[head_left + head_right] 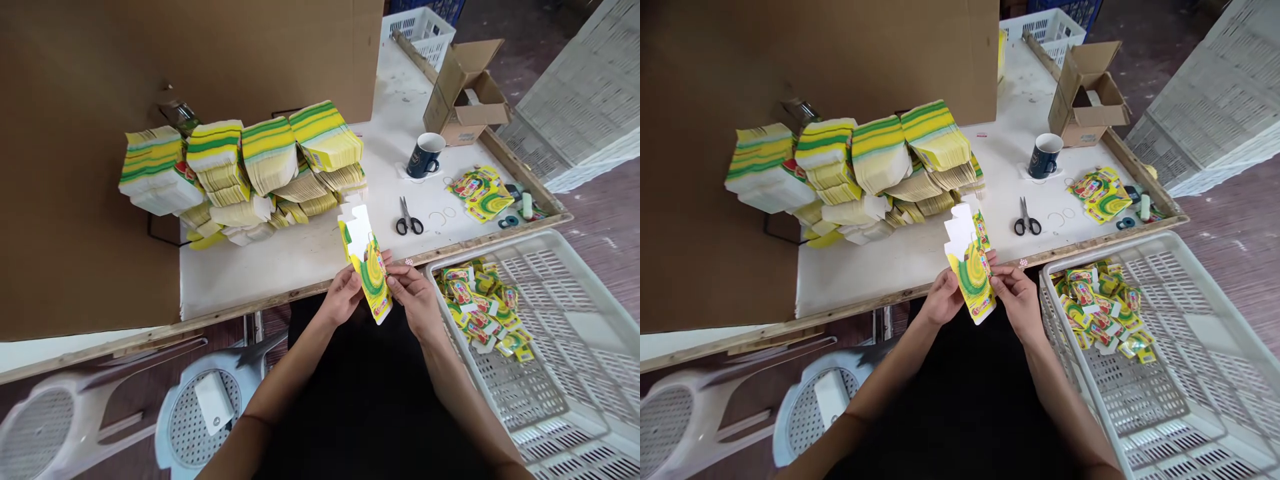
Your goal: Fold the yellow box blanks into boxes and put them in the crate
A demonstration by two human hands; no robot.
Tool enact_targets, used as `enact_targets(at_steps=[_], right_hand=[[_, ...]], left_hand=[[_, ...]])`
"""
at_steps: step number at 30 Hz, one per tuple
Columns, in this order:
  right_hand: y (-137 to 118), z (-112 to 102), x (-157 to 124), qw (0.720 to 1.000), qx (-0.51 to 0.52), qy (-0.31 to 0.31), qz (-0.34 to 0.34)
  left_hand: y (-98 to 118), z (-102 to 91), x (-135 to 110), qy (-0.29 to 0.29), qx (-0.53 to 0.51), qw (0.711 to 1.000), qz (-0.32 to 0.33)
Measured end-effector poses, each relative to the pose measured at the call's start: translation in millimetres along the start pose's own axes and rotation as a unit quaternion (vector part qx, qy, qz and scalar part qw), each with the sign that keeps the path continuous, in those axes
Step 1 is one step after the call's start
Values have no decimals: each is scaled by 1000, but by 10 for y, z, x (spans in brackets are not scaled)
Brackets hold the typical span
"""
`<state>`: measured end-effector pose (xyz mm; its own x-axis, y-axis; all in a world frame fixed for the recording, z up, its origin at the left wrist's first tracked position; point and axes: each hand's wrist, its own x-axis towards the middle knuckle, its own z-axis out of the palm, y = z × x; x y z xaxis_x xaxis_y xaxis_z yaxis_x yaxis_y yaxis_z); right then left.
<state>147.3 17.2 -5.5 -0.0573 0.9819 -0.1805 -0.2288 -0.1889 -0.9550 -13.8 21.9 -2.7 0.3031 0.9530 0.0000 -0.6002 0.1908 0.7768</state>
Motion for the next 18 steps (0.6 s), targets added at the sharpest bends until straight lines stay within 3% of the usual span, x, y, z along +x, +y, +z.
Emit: enact_targets(at_steps=[8,14,18], right_hand=[[13,-57,-30,995,-90,10,-36],[1,-1,-51,992,-119,29,-38],[5,37,-49,987,-127,66,-66]], left_hand=[[-127,8,20,29,77,996,23],[-201,-16,29,120,154,980,21],[-226,-8,31,147,196,969,37]])
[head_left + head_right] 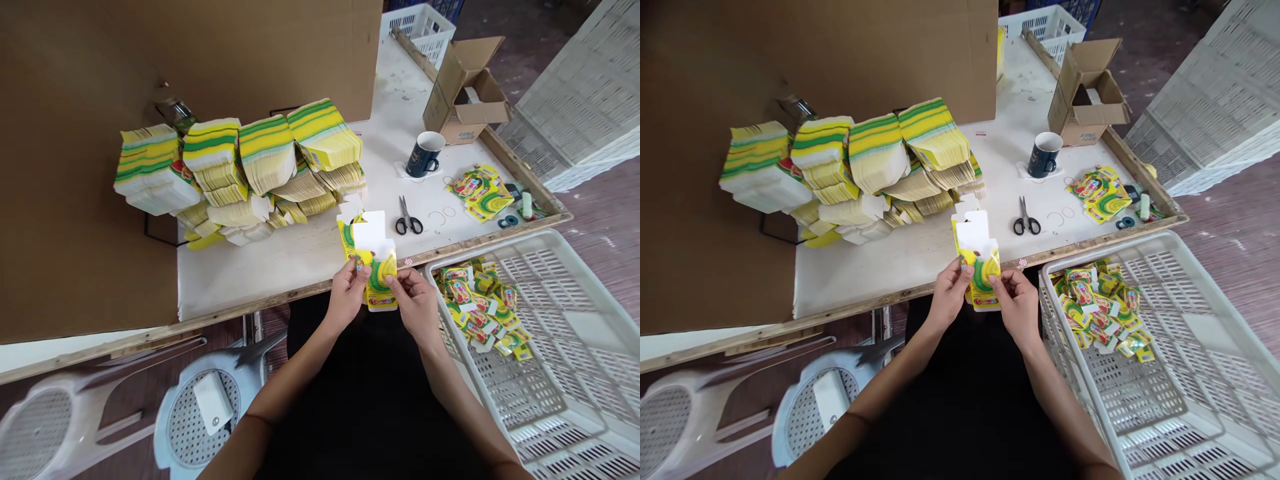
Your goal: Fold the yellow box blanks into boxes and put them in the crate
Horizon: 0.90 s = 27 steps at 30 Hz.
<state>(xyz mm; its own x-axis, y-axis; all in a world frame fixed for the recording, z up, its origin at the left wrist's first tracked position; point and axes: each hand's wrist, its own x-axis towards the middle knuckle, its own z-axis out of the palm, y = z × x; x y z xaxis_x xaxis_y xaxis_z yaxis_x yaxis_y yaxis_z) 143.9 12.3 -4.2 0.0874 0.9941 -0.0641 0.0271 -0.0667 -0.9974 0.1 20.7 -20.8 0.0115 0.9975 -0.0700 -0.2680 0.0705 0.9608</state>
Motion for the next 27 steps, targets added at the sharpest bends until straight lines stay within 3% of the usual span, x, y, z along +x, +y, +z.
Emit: enact_targets(at_steps=[4,9,12,19,27], right_hand=[[9,-25,22,999,-39,20,-31],[-20,-130,69,993,-71,-27,-85],[-32,-217,96,991,-71,-70,-93],[-56,-383,124,981,-83,-147,-96],[-119,-427,164,968,-155,-125,-155]], left_hand=[[24,2,-35,23,54,997,48],[127,-48,-65,-68,77,992,79],[164,-87,-59,-117,86,987,74],[131,-123,-89,-150,77,984,51],[128,-112,-103,-194,60,979,21]])
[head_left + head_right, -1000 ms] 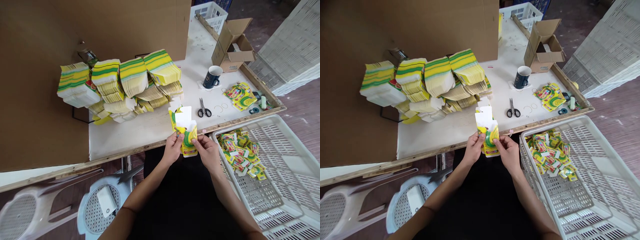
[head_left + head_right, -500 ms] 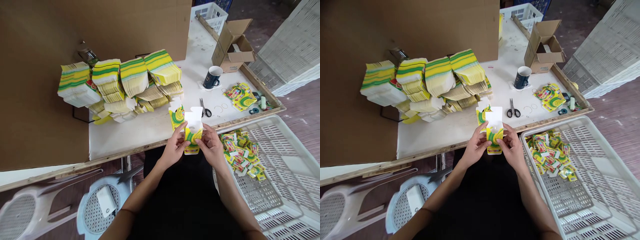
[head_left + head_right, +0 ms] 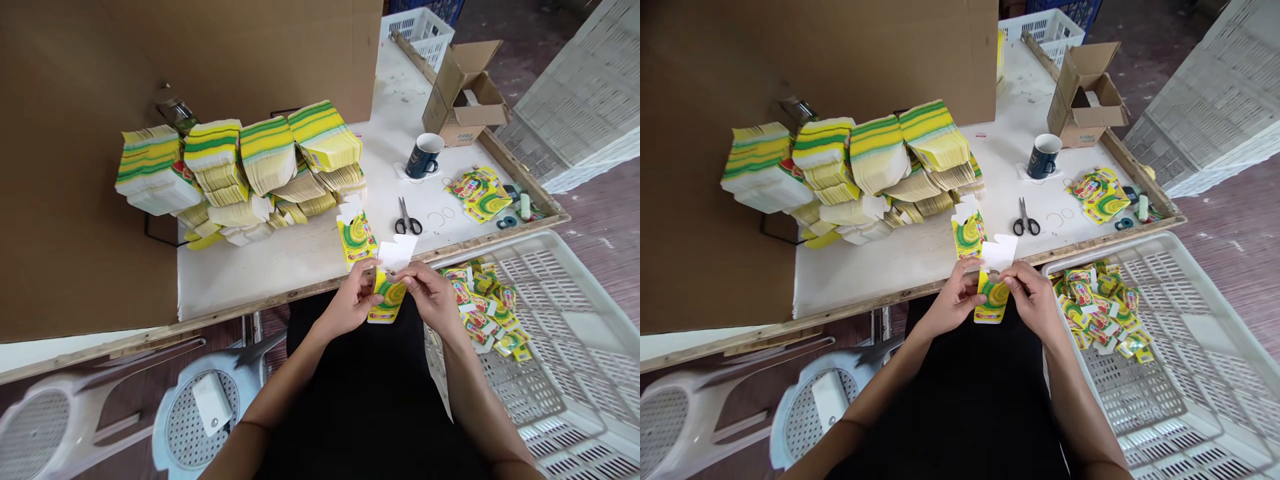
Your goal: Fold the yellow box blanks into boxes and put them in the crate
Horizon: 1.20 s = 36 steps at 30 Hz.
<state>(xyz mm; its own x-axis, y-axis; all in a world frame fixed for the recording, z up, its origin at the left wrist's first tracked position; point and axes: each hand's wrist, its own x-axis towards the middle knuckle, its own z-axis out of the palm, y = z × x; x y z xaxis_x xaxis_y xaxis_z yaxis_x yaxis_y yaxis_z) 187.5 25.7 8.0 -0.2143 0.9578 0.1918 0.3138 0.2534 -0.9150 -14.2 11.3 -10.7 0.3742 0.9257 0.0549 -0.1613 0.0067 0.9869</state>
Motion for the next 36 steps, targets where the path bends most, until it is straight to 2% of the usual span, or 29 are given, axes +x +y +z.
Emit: enact_targets(at_steps=[5,8,10,14,16,21,26,33,36], right_hand=[[101,66,-22,995,46,82,34],[116,22,-23,992,51,108,43],[80,-44,-14,994,47,95,40],[-27,-128,14,995,55,8,81],[-47,-113,25,994,36,-21,98],[0,-19,40,995,-44,5,91],[13,38,51,992,-101,24,74],[1,55,37,996,-52,8,70],[7,63,30,995,-66,8,76]], left_hand=[[-40,-29,41,-41,-25,999,9],[-64,-29,56,-27,-7,1000,8],[-65,-16,60,-4,23,1000,3],[-52,14,62,42,74,996,28],[-48,19,60,38,84,995,38],[-53,1,55,-21,82,996,34],[-57,-3,66,-4,16,1000,-4],[-30,16,69,-5,-50,998,-30],[11,28,79,4,-56,997,-44]])
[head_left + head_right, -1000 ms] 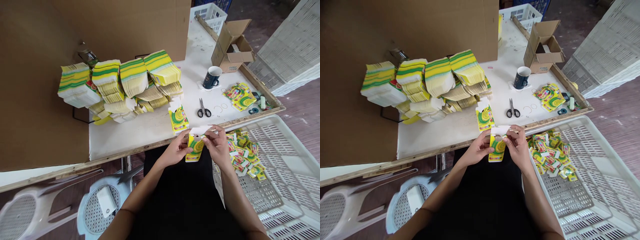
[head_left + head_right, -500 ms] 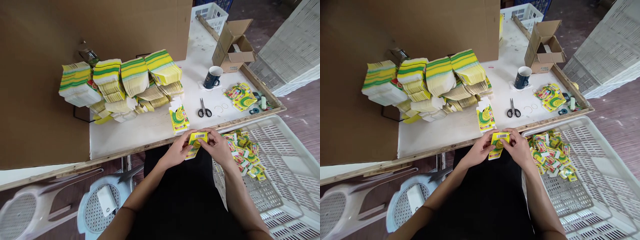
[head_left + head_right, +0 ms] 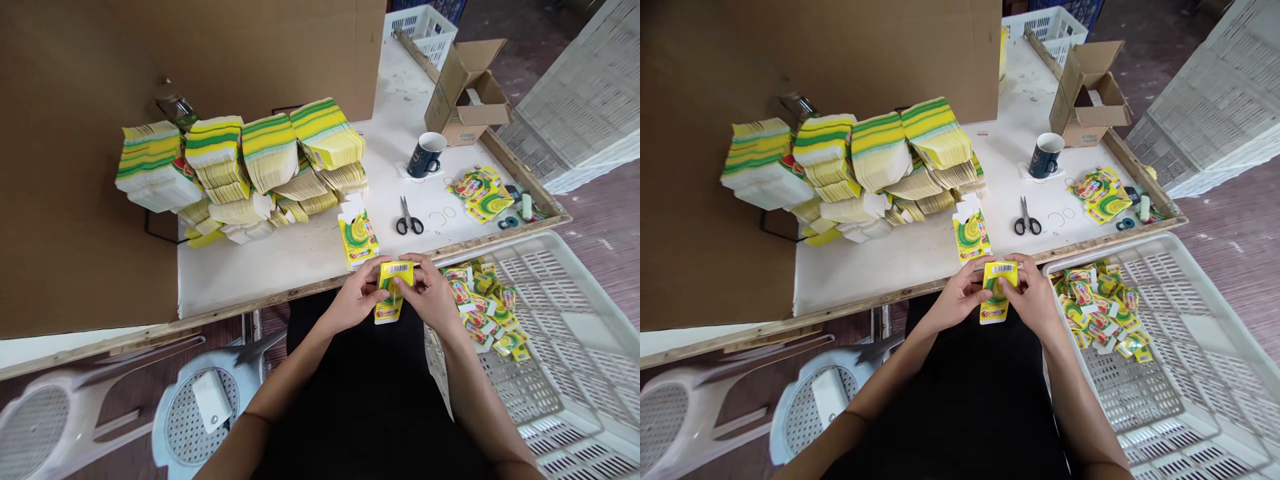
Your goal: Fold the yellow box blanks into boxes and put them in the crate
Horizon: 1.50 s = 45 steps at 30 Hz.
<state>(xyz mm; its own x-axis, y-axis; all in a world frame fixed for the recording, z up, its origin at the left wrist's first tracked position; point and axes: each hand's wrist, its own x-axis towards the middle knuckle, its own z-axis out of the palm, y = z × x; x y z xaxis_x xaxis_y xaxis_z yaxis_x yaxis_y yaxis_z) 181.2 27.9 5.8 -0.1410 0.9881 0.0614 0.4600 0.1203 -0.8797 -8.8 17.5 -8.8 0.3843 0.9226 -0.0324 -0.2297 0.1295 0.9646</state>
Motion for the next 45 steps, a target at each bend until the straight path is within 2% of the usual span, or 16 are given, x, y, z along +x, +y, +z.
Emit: enact_targets(at_steps=[5,9,12,15,18,20,22,24,27,29,32,36,39,42,43,45], right_hand=[[13,-13,-8,1000,-15,8,-19],[63,-11,7,997,12,50,-53],[114,21,8,995,77,49,-38],[135,-31,-25,989,126,63,-44],[128,-261,-85,982,45,173,-68],[136,-474,-125,946,-82,303,-74],[160,-645,-156,916,-172,356,-69],[191,-702,-171,919,-182,343,-61],[210,-537,-158,958,-83,273,-14],[189,-326,-127,974,15,224,37],[136,-27,-60,968,162,166,99],[106,133,3,932,297,145,151],[109,111,-11,922,310,188,137],[99,99,-59,922,312,196,119],[92,111,-75,924,316,182,117],[75,156,-97,926,330,137,118]], left_hand=[[47,2,-6,12,-42,998,-33],[10,23,0,22,-47,998,-39],[-45,108,14,40,-6,999,-7],[-77,195,29,36,67,995,65],[-72,148,75,73,214,962,157],[-75,13,130,130,334,912,198],[-109,-163,194,173,421,870,189],[-171,-318,244,173,467,854,151],[-252,-409,250,169,477,849,150],[-260,-366,202,179,462,845,203],[-218,-206,93,166,419,839,303],[-188,15,-19,59,373,848,371],[-190,93,-48,68,318,872,367],[-158,91,-24,145,167,930,294],[-136,78,-7,152,102,949,256],[-80,46,29,116,-17,979,169]])
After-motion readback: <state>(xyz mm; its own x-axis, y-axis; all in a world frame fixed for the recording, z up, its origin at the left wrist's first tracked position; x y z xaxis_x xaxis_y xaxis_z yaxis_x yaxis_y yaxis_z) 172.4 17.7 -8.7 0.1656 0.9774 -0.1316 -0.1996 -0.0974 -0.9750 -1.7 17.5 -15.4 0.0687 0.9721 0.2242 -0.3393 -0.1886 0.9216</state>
